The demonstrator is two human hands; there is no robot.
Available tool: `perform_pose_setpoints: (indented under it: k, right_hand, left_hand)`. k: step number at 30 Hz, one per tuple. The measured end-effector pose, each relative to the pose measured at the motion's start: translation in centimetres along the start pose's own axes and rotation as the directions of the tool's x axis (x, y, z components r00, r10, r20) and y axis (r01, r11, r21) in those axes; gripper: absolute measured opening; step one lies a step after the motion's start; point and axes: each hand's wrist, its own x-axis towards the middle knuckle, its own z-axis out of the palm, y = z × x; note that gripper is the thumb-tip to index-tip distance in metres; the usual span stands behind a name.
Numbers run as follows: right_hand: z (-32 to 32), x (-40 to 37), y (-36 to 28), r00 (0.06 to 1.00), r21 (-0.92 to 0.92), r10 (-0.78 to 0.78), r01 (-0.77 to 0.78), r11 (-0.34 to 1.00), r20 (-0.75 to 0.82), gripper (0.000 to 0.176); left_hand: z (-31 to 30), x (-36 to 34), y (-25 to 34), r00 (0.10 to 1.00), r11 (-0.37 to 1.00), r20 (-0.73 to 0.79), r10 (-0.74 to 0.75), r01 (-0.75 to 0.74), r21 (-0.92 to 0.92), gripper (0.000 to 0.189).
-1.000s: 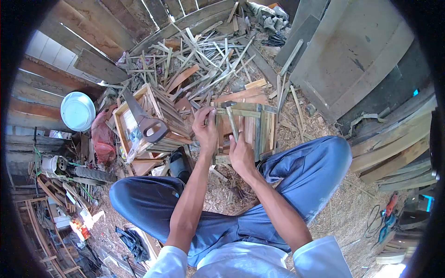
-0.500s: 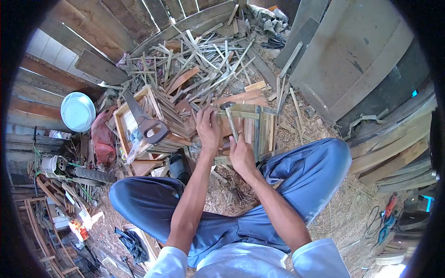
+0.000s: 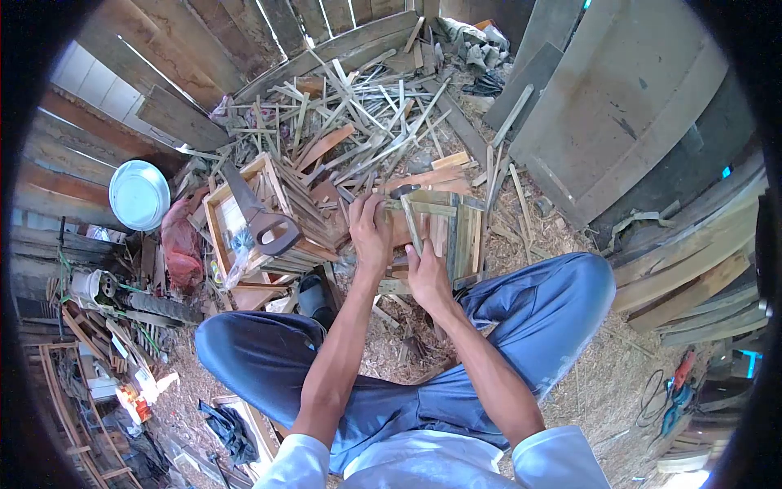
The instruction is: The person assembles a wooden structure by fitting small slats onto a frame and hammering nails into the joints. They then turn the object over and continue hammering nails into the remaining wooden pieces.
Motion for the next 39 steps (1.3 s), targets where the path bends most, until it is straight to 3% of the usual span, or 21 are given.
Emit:
perform_pose_setpoints:
  k: [4,6,13,21,30,34,36,39]
  right_hand:
    - [-0.7,-0.3,-0.9,1.000,0.051,0.014,-0.014,0.999,-0.001,0.041]
    - [-0.7,-0.1,-0.8,0.993,0.019,0.099,-0.100,0.995,0.066,0.040]
    - [-0.1,-0.2,-0.3,1.000,-0.017,0.020,-0.020,1.000,0.005,0.034]
    - [-1.0,-0.3,-1.1,0.993,0.006,0.097,-0.098,0.995,0.073,0.036]
    - [-1.6,-1.2,-1.3,1.000,0.145,0.024,-0.024,0.989,0.001,0.031]
    - [-2.6,-1.7,-2.2,0.999,0.113,-0.038,0.039,0.993,-0.009,0.030]
    - [-2.6,-1.7,-1.9,0.998,0.021,0.007,-0.008,1.000,0.064,0.031]
    - [-3.0,-1.8,-2.0,1.000,0.059,-0.023,0.022,0.998,0.017,0.031]
  left_hand:
    - [-0.1,0.1,0.2,0.999,0.999,0.026,-0.024,0.025,-0.042,0.018]
    - [-0.2,0.0,0.3,1.000,0.999,0.022,-0.020,0.021,-0.045,0.019]
    - [-0.3,0.0,0.3,0.999,0.997,0.034,-0.015,0.017,-0.071,0.023]
    - [-0.3,0.0,0.4,0.999,0.998,0.030,0.019,-0.018,-0.054,0.023]
    - [0.1,-0.2,0.3,1.000,0.999,-0.003,-0.011,0.011,-0.034,0.026]
    - [-0.2,-0.1,0.5,1.000,1.000,0.013,-0.002,0.002,0.006,0.032]
    - [-0.4,-0.1,0.6,1.000,1.000,0.011,-0.004,0.003,0.009,0.034]
    - [-0.3,0.0,0.4,0.999,1.000,0.043,-0.005,0.005,0.000,0.034]
